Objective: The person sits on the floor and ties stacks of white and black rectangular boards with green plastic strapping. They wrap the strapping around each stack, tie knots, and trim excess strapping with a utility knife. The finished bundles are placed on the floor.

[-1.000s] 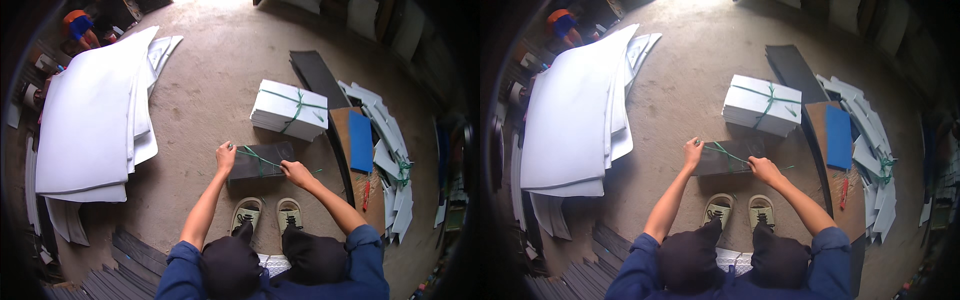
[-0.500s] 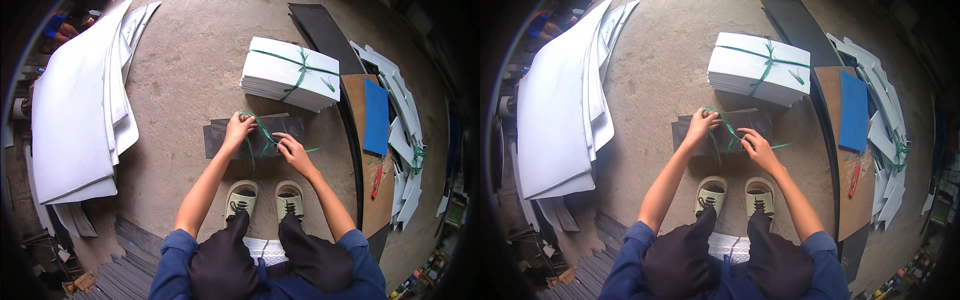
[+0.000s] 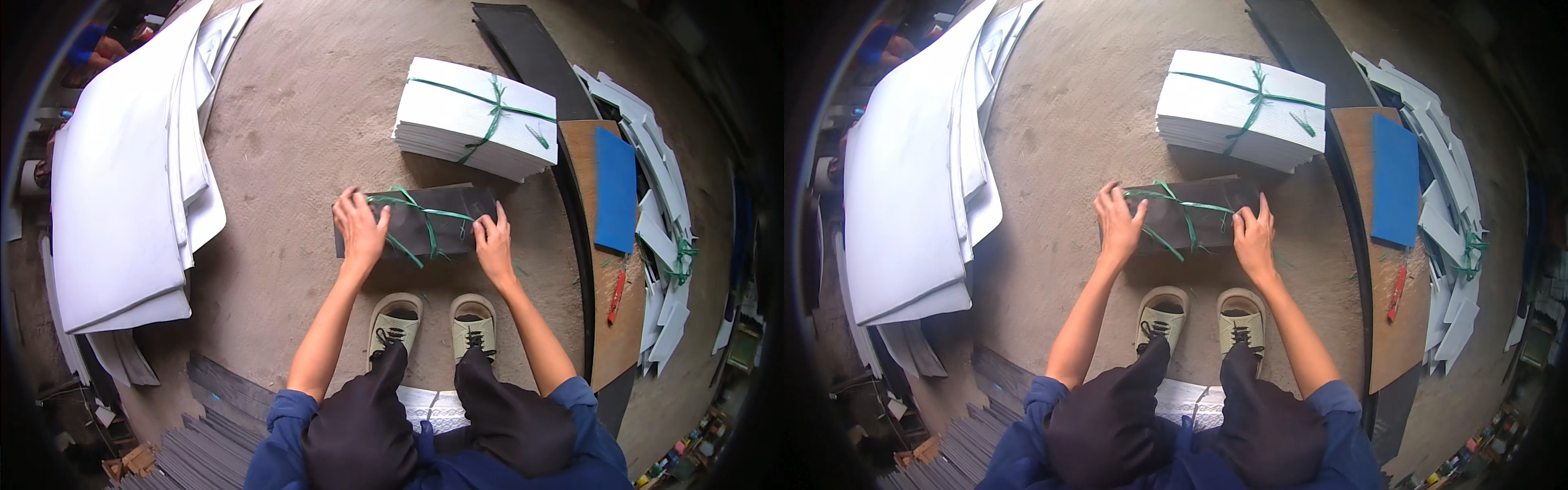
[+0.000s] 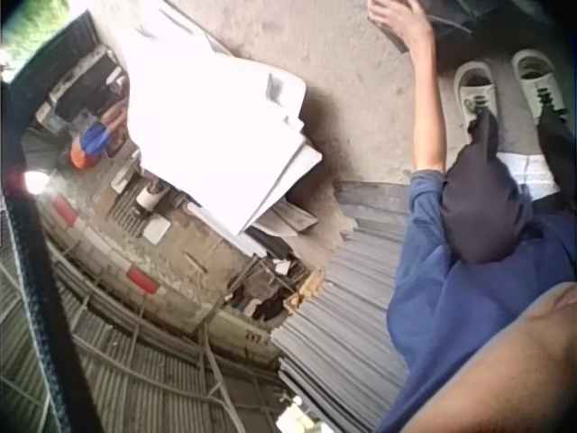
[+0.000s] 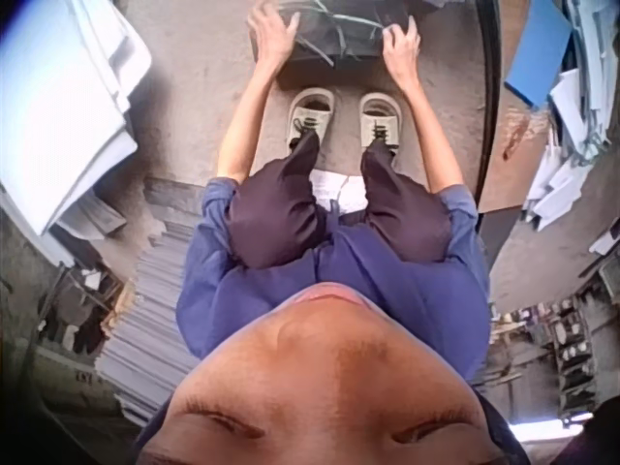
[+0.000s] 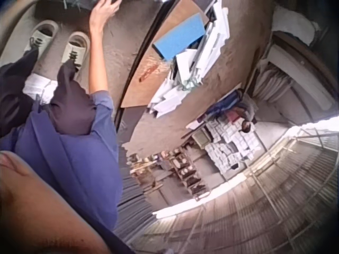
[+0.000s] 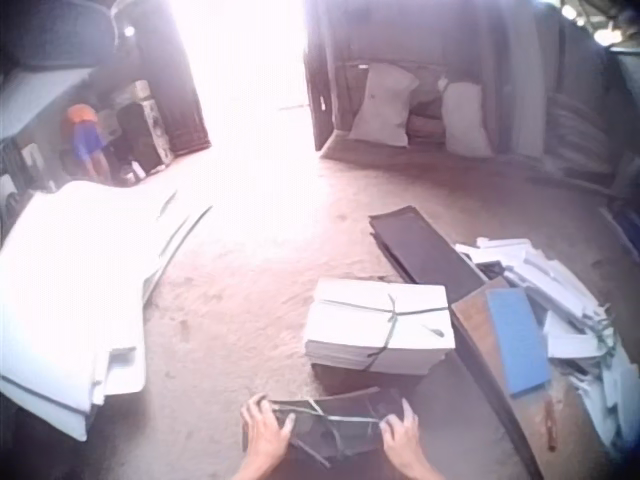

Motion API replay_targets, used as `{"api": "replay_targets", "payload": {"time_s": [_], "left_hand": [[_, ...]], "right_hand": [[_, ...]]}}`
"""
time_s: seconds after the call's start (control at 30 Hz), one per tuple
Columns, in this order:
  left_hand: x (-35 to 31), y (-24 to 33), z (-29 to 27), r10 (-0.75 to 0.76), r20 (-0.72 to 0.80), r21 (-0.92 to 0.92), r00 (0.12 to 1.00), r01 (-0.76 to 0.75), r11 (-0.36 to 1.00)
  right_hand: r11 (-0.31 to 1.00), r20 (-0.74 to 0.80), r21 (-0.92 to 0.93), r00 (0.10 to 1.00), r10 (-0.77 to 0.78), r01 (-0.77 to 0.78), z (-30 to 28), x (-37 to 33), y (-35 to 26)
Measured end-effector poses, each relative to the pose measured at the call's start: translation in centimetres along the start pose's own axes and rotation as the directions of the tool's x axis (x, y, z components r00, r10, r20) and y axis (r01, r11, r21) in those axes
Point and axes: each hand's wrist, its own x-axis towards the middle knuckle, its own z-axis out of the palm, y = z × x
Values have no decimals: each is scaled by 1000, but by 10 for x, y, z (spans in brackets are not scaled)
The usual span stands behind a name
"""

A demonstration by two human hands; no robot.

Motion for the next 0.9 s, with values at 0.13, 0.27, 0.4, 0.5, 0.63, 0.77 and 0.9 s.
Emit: {"api": "replay_targets", "payload": {"time_s": [0.13,0.27,0.4,0.5,0.63,0.77,0.9], "left_hand": [[-20,-29,-3,-248,-6,70,969,248,966],[-17,-43,-8,-329,247,-200,911,380,903],[-17,-41,-10,-296,269,-163,917,347,924],[-23,-57,9,-216,-61,-8,974,216,976],[-4,-26,-36,-213,-50,-150,976,203,967],[7,-20,-47,-321,99,-392,942,333,857],[1,-63,-25,-163,-70,-209,984,146,967]], "right_hand": [[999,31,49,999,-21,19,5,8,-9],[989,91,135,995,51,-63,13,11,-15],[992,54,121,998,25,-31,13,8,-17],[998,-2,-25,999,-50,50,13,10,-16],[989,15,-81,992,-124,125,-27,22,-33],[995,228,-31,968,103,-98,-46,28,-47],[983,222,-184,974,54,-13,-39,30,-16]]}}
